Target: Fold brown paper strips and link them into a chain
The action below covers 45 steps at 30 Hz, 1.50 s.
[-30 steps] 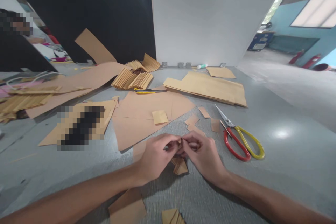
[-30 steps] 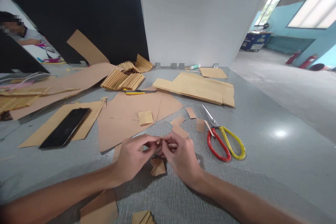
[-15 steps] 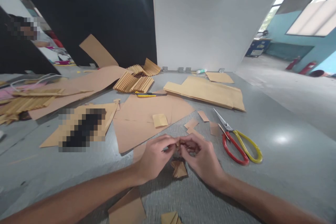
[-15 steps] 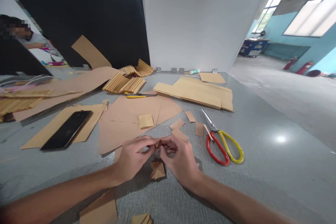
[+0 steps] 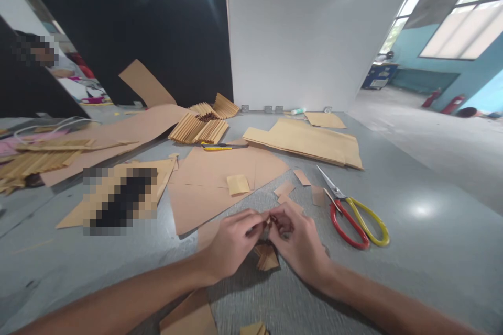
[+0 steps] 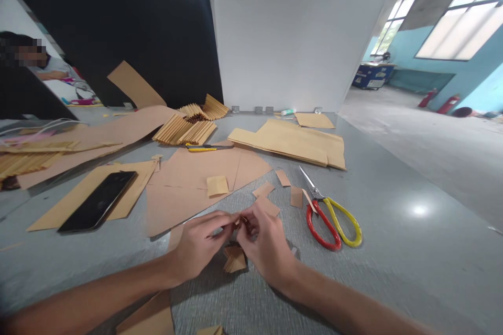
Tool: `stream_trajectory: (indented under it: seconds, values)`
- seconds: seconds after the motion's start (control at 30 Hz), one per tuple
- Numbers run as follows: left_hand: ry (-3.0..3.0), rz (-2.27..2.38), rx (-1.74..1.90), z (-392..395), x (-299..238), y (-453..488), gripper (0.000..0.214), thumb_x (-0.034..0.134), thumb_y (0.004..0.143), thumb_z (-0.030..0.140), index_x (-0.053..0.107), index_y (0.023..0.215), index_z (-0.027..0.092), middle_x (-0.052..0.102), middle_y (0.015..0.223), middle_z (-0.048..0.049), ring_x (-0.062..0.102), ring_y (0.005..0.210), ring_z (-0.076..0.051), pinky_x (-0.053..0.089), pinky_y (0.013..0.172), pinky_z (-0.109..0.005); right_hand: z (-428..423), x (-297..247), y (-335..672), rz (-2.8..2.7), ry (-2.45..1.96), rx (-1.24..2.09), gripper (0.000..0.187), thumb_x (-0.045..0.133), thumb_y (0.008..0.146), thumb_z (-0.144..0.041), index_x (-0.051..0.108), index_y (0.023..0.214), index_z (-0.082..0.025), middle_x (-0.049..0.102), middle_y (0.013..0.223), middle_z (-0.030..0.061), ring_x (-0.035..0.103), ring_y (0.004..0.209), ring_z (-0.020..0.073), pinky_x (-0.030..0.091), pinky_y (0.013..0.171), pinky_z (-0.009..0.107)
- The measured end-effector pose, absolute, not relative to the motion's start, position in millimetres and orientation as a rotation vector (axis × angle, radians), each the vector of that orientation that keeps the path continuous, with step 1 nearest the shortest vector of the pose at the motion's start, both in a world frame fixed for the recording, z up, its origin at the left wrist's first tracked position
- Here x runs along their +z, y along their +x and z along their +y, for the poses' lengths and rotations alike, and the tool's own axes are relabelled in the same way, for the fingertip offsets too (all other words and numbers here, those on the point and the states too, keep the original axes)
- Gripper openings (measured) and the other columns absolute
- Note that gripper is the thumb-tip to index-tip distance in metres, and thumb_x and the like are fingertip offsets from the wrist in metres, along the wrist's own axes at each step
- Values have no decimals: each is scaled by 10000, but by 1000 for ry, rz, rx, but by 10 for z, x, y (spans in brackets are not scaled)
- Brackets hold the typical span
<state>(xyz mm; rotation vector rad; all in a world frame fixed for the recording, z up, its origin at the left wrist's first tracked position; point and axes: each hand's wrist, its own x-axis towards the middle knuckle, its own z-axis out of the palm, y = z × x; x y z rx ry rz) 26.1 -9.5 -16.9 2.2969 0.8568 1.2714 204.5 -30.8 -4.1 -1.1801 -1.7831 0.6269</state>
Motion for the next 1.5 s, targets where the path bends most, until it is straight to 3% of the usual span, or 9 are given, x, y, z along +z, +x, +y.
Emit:
stream_trajectory:
  seconds: [0.73, 1.03, 1.5]
  values:
    - [2243, 885, 1231, -74, -167, 255, 198, 562, 974, 98, 712, 1071, 184, 742, 926, -56, 698, 813, -150, 553, 762, -248, -309, -54, 2056, -1766, -1145, 735, 162, 529, 910, -115, 627, 984, -221, 715, 823, -6, 675, 704, 144, 518, 666, 221]
    - [2280, 907, 1271, -93, -140, 232, 172, 568, 974, 91, 673, 1068, 191, 715, 866, -21, 670, 755, -126, 519, 721, -223, -321, -52, 2079, -1829, -1168, 682, 187, 484, 948, -126, 625, 1033, -215, 687, 763, -7, 657, 656, 143, 481, 642, 227]
    - [2427, 748, 1241, -58, -146, 152, 172, 522, 982, 44, 637, 988, 173, 722, 1003, -71, 702, 907, -151, 528, 816, -226, -312, -100, 2092, -1810, -1167, 651, 162, 478, 959, -148, 587, 1054, -222, 686, 771, -24, 654, 674, 129, 483, 678, 217]
